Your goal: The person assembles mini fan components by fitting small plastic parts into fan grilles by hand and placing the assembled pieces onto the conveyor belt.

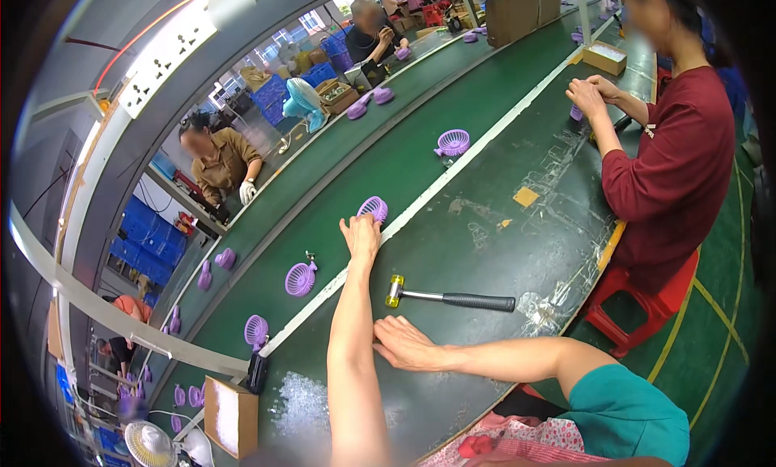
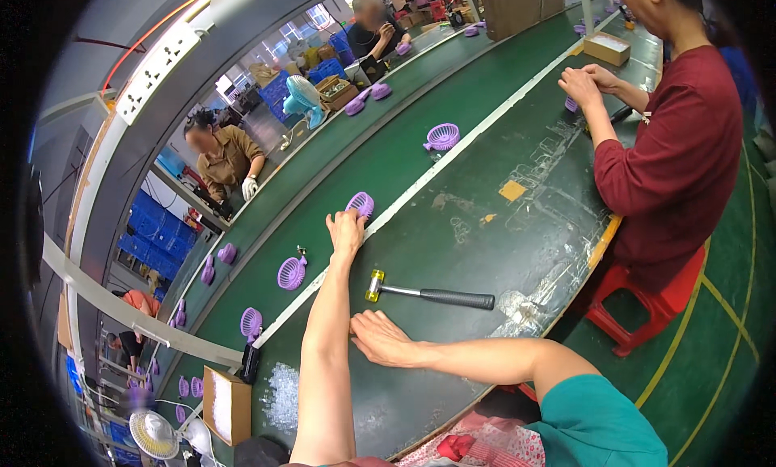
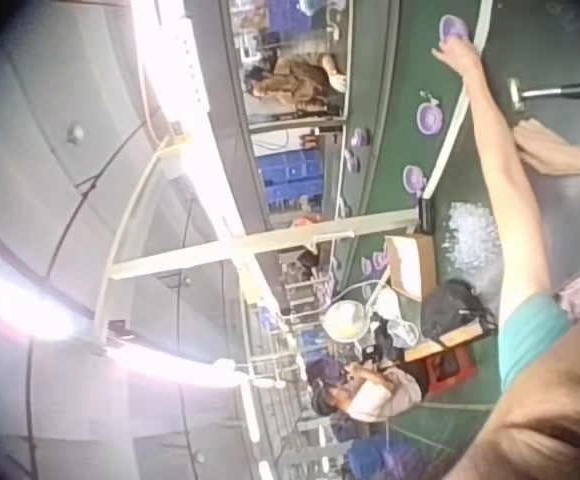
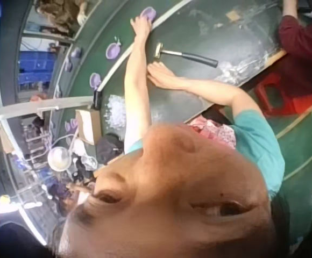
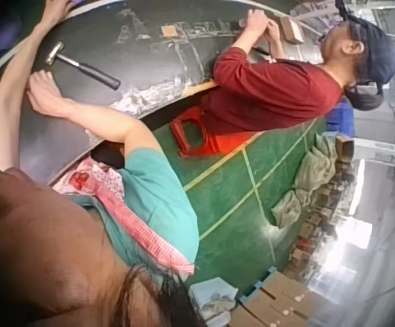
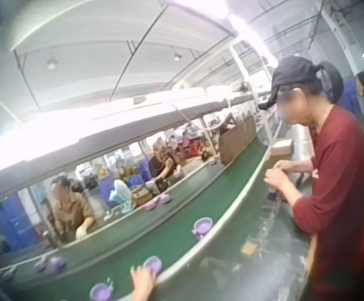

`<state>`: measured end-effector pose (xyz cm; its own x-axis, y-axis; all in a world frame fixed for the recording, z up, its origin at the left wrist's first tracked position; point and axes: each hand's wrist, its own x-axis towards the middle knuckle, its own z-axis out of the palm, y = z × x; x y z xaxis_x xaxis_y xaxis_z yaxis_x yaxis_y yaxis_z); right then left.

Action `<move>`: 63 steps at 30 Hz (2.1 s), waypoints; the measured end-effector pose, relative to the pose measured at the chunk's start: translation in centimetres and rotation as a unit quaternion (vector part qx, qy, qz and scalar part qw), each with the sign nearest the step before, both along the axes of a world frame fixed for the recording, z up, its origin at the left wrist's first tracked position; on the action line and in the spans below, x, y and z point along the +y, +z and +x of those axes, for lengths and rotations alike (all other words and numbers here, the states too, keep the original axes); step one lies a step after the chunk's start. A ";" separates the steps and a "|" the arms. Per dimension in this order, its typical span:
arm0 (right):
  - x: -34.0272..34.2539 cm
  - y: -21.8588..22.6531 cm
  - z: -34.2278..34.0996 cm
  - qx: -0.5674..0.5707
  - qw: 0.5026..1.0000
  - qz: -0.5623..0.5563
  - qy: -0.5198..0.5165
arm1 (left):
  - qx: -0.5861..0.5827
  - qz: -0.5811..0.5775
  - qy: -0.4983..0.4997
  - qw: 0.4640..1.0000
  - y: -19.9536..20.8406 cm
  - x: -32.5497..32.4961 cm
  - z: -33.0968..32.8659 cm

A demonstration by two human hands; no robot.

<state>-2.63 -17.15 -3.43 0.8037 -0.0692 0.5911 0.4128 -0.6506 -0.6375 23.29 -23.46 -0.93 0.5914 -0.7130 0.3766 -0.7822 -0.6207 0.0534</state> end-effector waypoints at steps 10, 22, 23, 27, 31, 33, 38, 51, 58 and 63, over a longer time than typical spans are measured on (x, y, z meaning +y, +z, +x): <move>-0.7 1.5 -0.2 -0.138 0.976 0.169 -0.003 | 0.093 -0.065 0.020 0.993 5.8 11.5 -14.0; 0.3 -0.7 0.2 -0.022 0.986 0.167 0.003 | 0.079 -0.102 -0.133 0.983 0.4 22.7 -21.0; 0.5 -0.6 0.0 -0.007 0.984 0.176 0.012 | 0.046 -0.109 -0.116 0.986 -0.1 22.7 -21.1; 0.0 0.4 -0.9 0.028 0.989 0.141 0.040 | -0.021 -0.189 -0.101 0.976 -0.3 22.3 -21.4; -0.2 2.0 -1.8 0.089 0.993 0.042 0.070 | -0.056 -0.197 -0.075 0.976 -0.1 23.3 -21.6; -0.5 2.2 -1.9 0.127 0.988 -0.015 0.087 | -0.078 -0.190 -0.079 0.975 0.3 23.2 -21.7; 0.3 2.3 -1.7 0.102 0.990 0.063 0.070 | -0.123 -0.191 -0.054 0.972 1.0 23.1 -21.7; -1.3 5.5 -3.2 0.155 0.973 0.152 0.076 | 0.085 -0.332 -0.055 0.938 1.4 23.1 -22.5; -2.5 5.3 -2.9 0.204 0.913 0.292 0.198 | 0.247 -0.407 -0.059 0.877 1.0 22.9 -22.7; -2.6 6.0 -3.0 0.202 0.909 0.301 0.207 | 0.417 -0.443 -0.075 0.790 2.2 23.2 -23.0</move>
